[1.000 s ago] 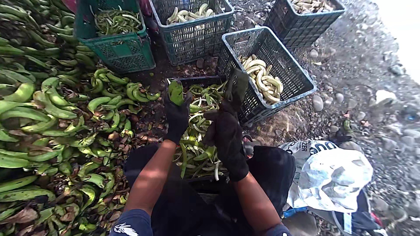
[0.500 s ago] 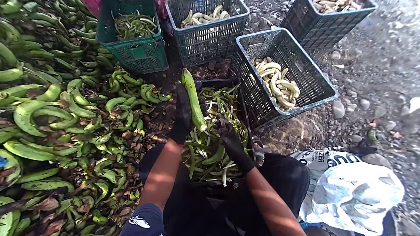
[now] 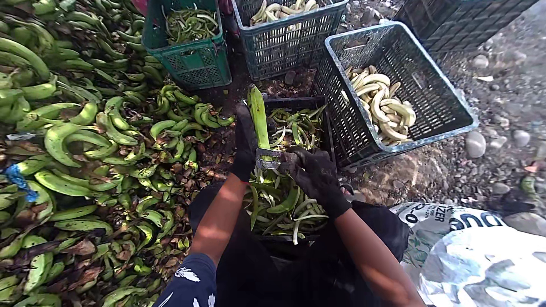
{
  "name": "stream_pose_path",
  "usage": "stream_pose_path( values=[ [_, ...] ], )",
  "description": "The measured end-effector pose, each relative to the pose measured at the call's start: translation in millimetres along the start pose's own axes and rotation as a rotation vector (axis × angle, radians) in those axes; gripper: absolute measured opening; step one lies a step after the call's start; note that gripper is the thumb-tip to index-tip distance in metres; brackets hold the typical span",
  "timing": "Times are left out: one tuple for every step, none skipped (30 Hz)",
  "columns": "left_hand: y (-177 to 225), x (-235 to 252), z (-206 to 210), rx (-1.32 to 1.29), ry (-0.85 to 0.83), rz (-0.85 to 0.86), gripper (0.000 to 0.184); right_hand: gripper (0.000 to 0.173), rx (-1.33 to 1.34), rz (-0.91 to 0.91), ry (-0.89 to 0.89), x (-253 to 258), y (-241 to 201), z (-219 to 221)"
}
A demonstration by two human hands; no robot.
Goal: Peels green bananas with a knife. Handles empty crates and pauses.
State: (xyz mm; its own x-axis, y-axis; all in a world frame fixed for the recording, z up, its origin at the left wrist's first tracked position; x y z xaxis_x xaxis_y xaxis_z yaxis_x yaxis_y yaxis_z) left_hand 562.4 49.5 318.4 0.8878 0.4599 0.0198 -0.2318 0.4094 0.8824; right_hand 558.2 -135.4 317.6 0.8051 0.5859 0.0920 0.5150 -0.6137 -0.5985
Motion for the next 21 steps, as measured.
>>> stream_pose_path(
  values=[
    [-4, -1, 4, -0.018, -0.022, -0.019, 0.07, 0.052, 0.012, 0.055, -0.014, 2, 3, 0],
    [-9, -3, 8, -0.019, -0.055, -0.025, 0.068, 0.056, 0.02, 0.11, -0.02, 5, 9, 0],
    [-13, -7, 9, 0.011, -0.084, -0.018, 0.063, 0.058, 0.02, 0.155, 0.002, 8, 14, -1],
    [-17, -13, 9, 0.054, -0.115, -0.013, 0.057, 0.059, 0.005, 0.206, 0.034, 14, 20, -3],
    [-23, -21, 14, 0.087, -0.134, -0.062, 0.05, 0.059, 0.002, 0.279, 0.066, 21, 29, -6],
    [-34, -32, 20, 0.085, -0.117, -0.186, 0.043, 0.06, 0.022, 0.358, 0.081, 27, 42, -8],
    [-50, -47, 25, 0.091, -0.088, -0.354, 0.042, 0.063, 0.043, 0.419, 0.099, 33, 56, -10],
    [-62, -64, 28, 0.146, -0.103, -0.508, 0.046, 0.065, 0.075, 0.457, 0.11, 40, 70, -12],
    [-70, -80, 27, 0.205, -0.155, -0.613, 0.048, 0.066, 0.102, 0.463, 0.136, 46, 81, -16],
    [-77, -85, 26, 0.237, -0.182, -0.654, 0.051, 0.066, 0.147, 0.455, 0.133, 51, 86, -20],
    [-77, -78, 24, 0.24, -0.176, -0.625, 0.054, 0.066, 0.182, 0.426, 0.132, 54, 85, -23],
    [-74, -63, 22, 0.189, -0.147, -0.557, 0.06, 0.064, 0.204, 0.38, 0.137, 55, 80, -23],
    [-68, -44, 17, 0.102, -0.102, -0.465, 0.068, 0.06, 0.222, 0.333, 0.118, 52, 72, -19],
    [-54, -28, 9, 0.026, -0.028, -0.344, 0.073, 0.056, 0.211, 0.282, 0.098, 46, 60, -13],
    [-34, -19, 3, -0.013, 0.038, -0.195, 0.073, 0.054, 0.172, 0.243, 0.059, 38, 47, -5],
    [-14, -13, -3, -0.032, 0.064, -0.029, 0.067, 0.052, 0.114, 0.206, 0.011, 28, 36, 4],
    [3, -11, -9, -0.051, 0.088, 0.116, 0.059, 0.05, 0.084, 0.167, -0.031, 16, 24, 10],
    [17, -12, -15, -0.055, 0.117, 0.233, 0.056, 0.05, 0.067, 0.158, -0.063, 9, 17, 16],
    [25, -13, -24, -0.06, 0.151, 0.325, 0.057, 0.052, 0.033, 0.164, -0.067, 6, 12, 18],
    [33, -15, -30, -0.031, 0.181, 0.406, 0.052, 0.054, 0.002, 0.16, -0.046, 5, 8, 16],
    [37, -16, -34, -0.013, 0.207, 0.453, 0.052, 0.056, -0.021, 0.15, -0.019, 5, 6, 13]
  ],
)
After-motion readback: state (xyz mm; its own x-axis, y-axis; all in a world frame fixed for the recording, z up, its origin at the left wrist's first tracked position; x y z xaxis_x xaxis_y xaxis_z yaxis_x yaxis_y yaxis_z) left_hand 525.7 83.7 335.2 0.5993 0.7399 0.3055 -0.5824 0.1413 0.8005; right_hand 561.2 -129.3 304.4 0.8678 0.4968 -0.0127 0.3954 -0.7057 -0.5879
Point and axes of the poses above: each hand's wrist, its own x-axis towards the middle knuckle, its own z-axis out of the palm, y = z × x, the point moved 10 cm from there along x, towards the middle knuckle
